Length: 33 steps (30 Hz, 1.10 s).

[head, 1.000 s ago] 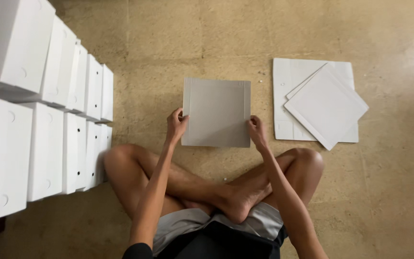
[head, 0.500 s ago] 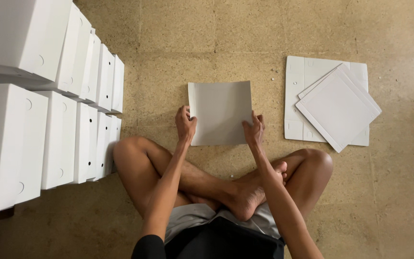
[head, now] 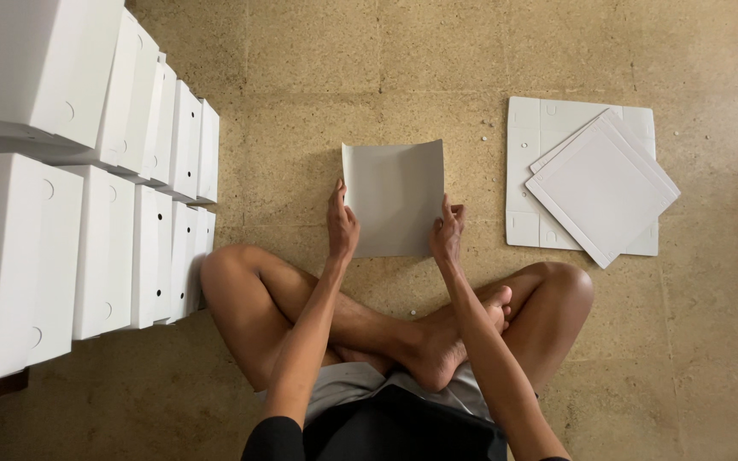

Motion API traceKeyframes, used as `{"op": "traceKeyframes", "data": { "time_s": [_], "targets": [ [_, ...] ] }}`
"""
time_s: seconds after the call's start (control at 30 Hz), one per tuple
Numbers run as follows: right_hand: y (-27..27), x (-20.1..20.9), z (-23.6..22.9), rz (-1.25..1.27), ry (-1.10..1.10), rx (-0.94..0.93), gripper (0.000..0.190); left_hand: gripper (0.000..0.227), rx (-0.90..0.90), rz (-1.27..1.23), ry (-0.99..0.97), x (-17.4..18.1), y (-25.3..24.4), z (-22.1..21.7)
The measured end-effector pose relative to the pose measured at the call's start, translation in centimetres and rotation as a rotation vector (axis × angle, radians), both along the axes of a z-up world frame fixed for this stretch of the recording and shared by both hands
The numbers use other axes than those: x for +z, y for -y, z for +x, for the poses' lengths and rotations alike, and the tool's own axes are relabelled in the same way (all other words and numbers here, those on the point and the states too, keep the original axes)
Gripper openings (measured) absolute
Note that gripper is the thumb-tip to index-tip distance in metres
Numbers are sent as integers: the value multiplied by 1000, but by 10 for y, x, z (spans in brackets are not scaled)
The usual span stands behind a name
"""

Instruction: The person sits on the floor and assembles white cardboard boxes by folding the flaps and securing them with small fasteners. They place a flat white sheet inside the assembled box and then stack it with other completed boxes.

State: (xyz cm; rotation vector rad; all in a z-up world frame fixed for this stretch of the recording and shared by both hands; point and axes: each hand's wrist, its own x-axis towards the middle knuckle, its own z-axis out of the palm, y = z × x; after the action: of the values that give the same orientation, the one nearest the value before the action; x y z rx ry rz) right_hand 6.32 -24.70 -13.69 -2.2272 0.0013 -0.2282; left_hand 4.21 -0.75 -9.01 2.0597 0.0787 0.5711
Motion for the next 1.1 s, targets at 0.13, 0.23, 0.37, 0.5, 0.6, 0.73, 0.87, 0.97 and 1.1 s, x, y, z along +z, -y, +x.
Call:
{"op": "traceKeyframes", "data": {
  "time_s": [0.13, 0.23, 0.37, 0.5, 0.6, 0.73, 0.87, 0.97, 1.1],
  "targets": [
    [-4, 2, -1, -12, 2, 8, 65, 50, -7, 44, -11, -2, 10, 1],
    [-3, 1, 1, -52, 11, 18, 67, 50, -9, 38, -41, 9, 22, -1],
    [-3, 6, 0, -39, 20, 12, 66, 52, 24, 92, -25, -8, 25, 2],
    [-2, 5, 0, -59, 7, -2, 70, 53, 14, 189, -82, -36, 17, 4],
    [-6, -1, 1, -22, 5, -9, 73, 59, -50, 186, -246, -14, 22, -1],
    [-7, 2, -2, -52, -42, 1, 80, 61, -67, 255, -339, -2, 25, -2],
    [-11, 20, -5, -76, -97, 75, 90, 64, -70, 331, -404, -3, 27, 0],
    [-1, 11, 4, -147, -97, 62, 81, 65, -51, 372, -391, -7, 27, 2],
    [33, -12, 37, 144, -214, -31, 40, 58, -10, 317, -364, -19, 5, 15]
  ]
}}
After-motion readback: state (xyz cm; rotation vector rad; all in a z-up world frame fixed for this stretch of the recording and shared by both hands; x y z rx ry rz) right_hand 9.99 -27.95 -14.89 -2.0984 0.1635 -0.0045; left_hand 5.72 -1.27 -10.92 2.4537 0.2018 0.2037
